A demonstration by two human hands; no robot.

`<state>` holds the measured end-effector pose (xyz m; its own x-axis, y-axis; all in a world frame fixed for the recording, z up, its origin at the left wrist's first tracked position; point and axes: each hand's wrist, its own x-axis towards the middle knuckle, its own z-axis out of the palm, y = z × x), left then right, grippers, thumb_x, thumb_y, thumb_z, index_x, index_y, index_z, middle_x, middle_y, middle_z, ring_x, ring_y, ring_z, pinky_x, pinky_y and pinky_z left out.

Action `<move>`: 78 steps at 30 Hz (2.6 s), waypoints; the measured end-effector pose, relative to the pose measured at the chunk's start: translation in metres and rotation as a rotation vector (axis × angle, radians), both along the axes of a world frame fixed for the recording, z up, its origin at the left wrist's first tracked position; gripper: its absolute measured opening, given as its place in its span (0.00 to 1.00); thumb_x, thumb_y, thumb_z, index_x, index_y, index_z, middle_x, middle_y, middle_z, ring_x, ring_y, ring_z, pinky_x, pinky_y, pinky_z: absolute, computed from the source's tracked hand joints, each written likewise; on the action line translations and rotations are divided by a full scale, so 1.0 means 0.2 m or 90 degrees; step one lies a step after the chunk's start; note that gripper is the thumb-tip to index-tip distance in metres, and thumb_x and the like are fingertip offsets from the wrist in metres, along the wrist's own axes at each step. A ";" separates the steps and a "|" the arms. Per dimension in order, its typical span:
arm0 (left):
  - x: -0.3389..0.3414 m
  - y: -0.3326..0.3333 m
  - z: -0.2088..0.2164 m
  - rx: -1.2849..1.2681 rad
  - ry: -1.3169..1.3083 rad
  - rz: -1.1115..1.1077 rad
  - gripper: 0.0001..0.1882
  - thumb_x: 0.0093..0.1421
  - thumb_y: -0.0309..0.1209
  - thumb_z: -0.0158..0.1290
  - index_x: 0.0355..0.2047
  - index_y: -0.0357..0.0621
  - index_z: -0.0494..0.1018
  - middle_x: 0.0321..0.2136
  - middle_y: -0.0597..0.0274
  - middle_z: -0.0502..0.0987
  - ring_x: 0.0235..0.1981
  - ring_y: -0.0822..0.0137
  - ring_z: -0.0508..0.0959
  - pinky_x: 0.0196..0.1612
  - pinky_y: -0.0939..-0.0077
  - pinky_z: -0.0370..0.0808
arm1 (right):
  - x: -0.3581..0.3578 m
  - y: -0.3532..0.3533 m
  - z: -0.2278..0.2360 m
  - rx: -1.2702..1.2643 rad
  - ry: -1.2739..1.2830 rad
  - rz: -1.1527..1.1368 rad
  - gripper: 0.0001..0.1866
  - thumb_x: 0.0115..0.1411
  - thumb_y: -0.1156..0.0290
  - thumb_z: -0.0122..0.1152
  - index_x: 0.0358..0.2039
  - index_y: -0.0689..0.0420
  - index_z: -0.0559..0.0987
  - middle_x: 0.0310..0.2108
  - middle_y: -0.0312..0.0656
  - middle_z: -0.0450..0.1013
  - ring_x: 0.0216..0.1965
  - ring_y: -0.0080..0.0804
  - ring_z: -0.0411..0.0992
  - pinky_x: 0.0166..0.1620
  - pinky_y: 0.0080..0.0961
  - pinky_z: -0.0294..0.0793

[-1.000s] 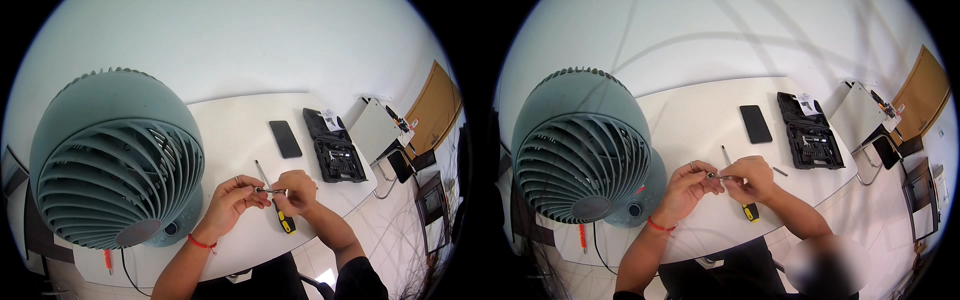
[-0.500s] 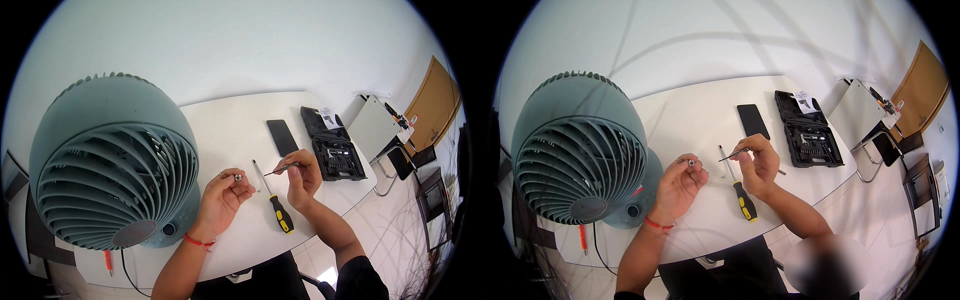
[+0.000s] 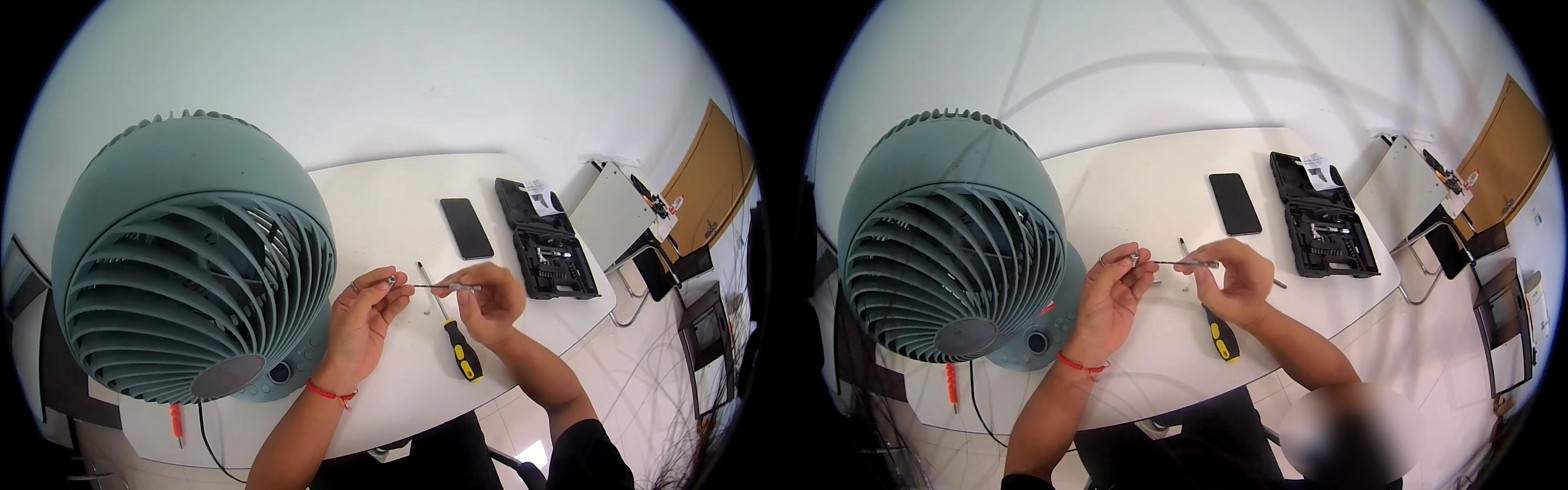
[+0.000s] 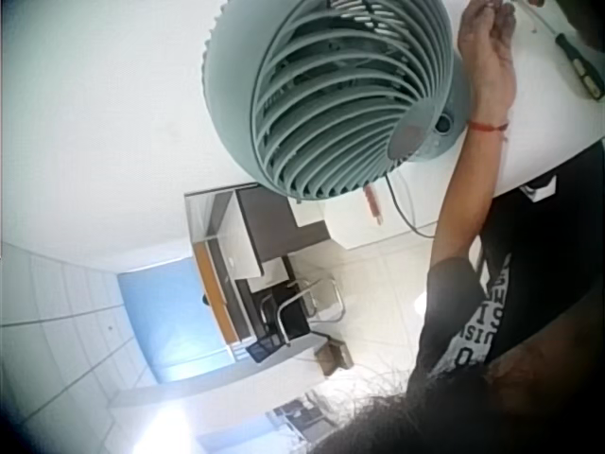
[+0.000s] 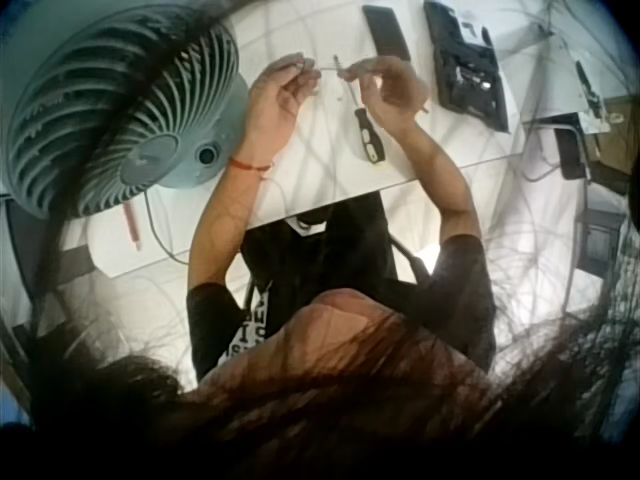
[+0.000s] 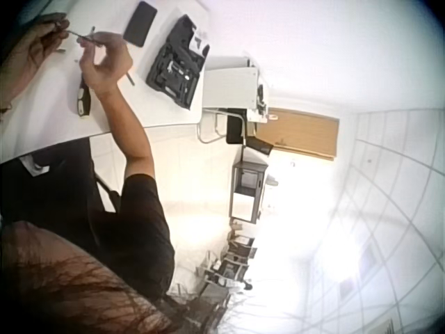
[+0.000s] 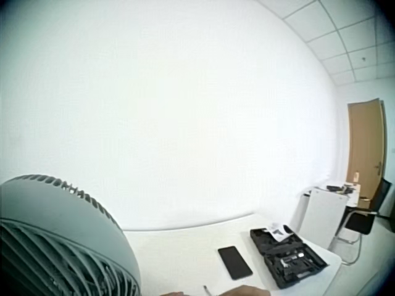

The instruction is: The person assembles a screwdriver by selecting a bit from a toolkit, inserting it into the handle, and tightening it. They then test the assembled tool by turning it over in their hands.

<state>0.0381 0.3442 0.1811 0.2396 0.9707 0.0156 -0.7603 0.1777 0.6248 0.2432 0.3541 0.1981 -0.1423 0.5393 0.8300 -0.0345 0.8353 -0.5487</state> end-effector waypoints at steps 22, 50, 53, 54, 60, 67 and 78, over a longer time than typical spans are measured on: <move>0.00 0.01 -0.03 -0.010 -0.032 -0.063 0.05 0.70 0.32 0.53 0.38 0.49 0.78 0.47 0.56 0.82 0.47 0.64 0.83 0.49 0.74 0.79 | -0.01 -0.01 0.00 0.209 -0.161 -0.089 0.15 0.50 0.88 0.64 0.39 0.68 0.76 0.32 0.52 0.79 0.34 0.46 0.83 0.39 0.34 0.85; 0.04 -0.02 -0.03 0.022 0.038 -0.064 0.04 0.69 0.32 0.56 0.41 0.49 0.78 0.42 0.65 0.82 0.42 0.73 0.80 0.46 0.75 0.75 | -0.04 0.04 0.02 0.170 -0.243 -0.137 0.13 0.46 0.84 0.75 0.34 0.65 0.82 0.27 0.43 0.75 0.24 0.30 0.74 0.27 0.21 0.73; 0.04 -0.02 -0.04 0.011 0.043 -0.054 0.04 0.69 0.33 0.56 0.38 0.50 0.79 0.40 0.67 0.82 0.41 0.74 0.80 0.45 0.75 0.74 | -0.04 0.04 0.02 0.176 -0.255 -0.132 0.12 0.46 0.84 0.75 0.33 0.65 0.82 0.27 0.43 0.74 0.24 0.30 0.73 0.26 0.21 0.73; 0.04 -0.02 -0.04 0.009 0.040 -0.054 0.03 0.69 0.33 0.57 0.38 0.50 0.78 0.39 0.67 0.82 0.41 0.75 0.80 0.45 0.77 0.74 | -0.04 0.04 0.02 0.179 -0.260 -0.130 0.12 0.46 0.84 0.75 0.33 0.65 0.82 0.27 0.43 0.74 0.24 0.30 0.73 0.26 0.21 0.73; 0.04 -0.02 -0.05 0.008 0.034 -0.044 0.04 0.67 0.32 0.60 0.39 0.48 0.78 0.38 0.67 0.82 0.41 0.76 0.80 0.45 0.79 0.74 | -0.06 0.03 0.04 0.233 -0.309 -0.188 0.11 0.45 0.82 0.75 0.30 0.63 0.81 0.24 0.40 0.71 0.22 0.29 0.68 0.23 0.23 0.64; 0.05 0.00 -0.07 0.042 0.064 -0.004 0.02 0.68 0.29 0.57 0.38 0.49 0.80 0.42 0.61 0.82 0.41 0.74 0.80 0.46 0.78 0.74 | -0.07 0.04 0.06 0.244 -0.359 -0.209 0.12 0.47 0.80 0.75 0.27 0.58 0.77 0.22 0.38 0.67 0.20 0.34 0.64 0.24 0.30 0.62; 0.04 -0.01 -0.03 0.115 0.112 0.020 0.05 0.67 0.26 0.59 0.42 0.41 0.77 0.43 0.55 0.83 0.46 0.70 0.80 0.50 0.75 0.75 | -0.06 0.01 0.06 0.116 -0.354 -0.175 0.11 0.49 0.80 0.73 0.26 0.58 0.76 0.20 0.38 0.67 0.19 0.34 0.66 0.23 0.29 0.63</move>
<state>0.0463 0.3424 0.1760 0.2234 0.9631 0.1503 -0.6403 0.0287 0.7676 0.2303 0.3567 0.2095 -0.4544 0.4744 0.7540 0.4425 0.8548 -0.2711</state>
